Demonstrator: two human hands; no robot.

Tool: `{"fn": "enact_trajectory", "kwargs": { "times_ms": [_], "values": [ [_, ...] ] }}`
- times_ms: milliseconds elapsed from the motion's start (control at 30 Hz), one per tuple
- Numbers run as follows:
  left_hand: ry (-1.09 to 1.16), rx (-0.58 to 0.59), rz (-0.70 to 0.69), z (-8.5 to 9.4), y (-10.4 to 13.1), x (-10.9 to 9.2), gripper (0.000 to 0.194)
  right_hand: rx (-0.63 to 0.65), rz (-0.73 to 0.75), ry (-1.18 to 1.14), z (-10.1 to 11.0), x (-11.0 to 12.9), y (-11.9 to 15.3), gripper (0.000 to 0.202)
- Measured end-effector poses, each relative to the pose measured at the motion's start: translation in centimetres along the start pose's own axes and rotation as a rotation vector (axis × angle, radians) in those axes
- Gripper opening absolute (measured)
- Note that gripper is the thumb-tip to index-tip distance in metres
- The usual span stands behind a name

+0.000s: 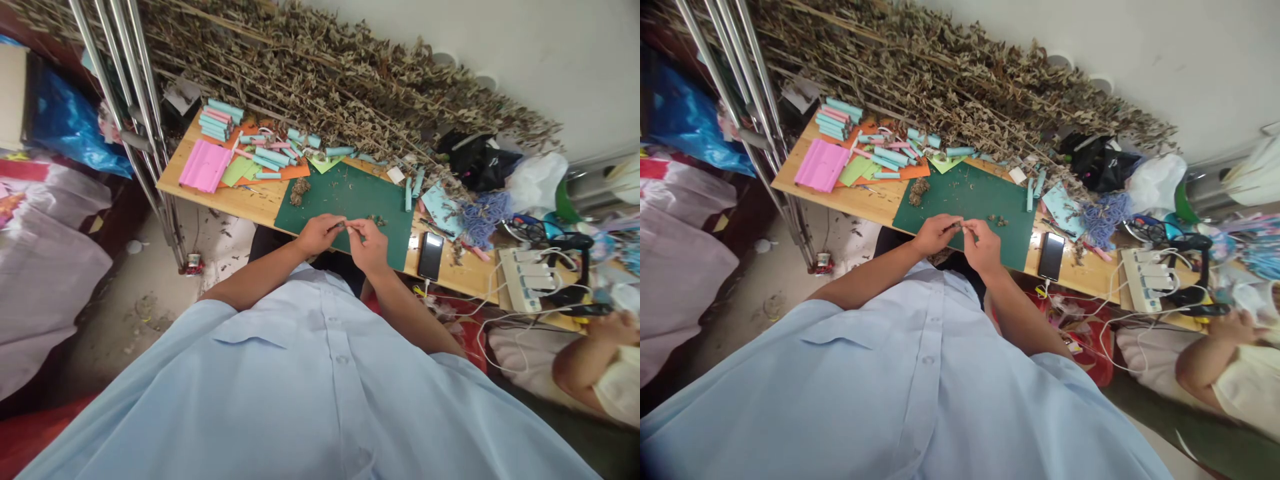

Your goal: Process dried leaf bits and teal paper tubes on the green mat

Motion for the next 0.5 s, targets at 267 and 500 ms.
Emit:
{"fn": "enact_trajectory", "kwargs": {
  "times_ms": [267,500],
  "values": [
    [-0.015,-0.019,-0.048,-0.3,0.2,0.4,0.040,0.121,0.198,0.271,-0.4,0.6,0.2,0.029],
    [-0.072,0.005,-0.039,-0.5,0.3,0.5,0.039,0.347,0.243,0.575,-0.8,2.8,-0.5,0.034]
  ]
}}
Point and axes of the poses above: each hand's wrist, its own y-axis away from the middle knuckle, its own z-axis out of the back of the hand, x = y × z, the point moved 4 cm from there along -y, towards the middle knuckle, and after that the axes turned 2 degrees about x, right-handed, at the moved point
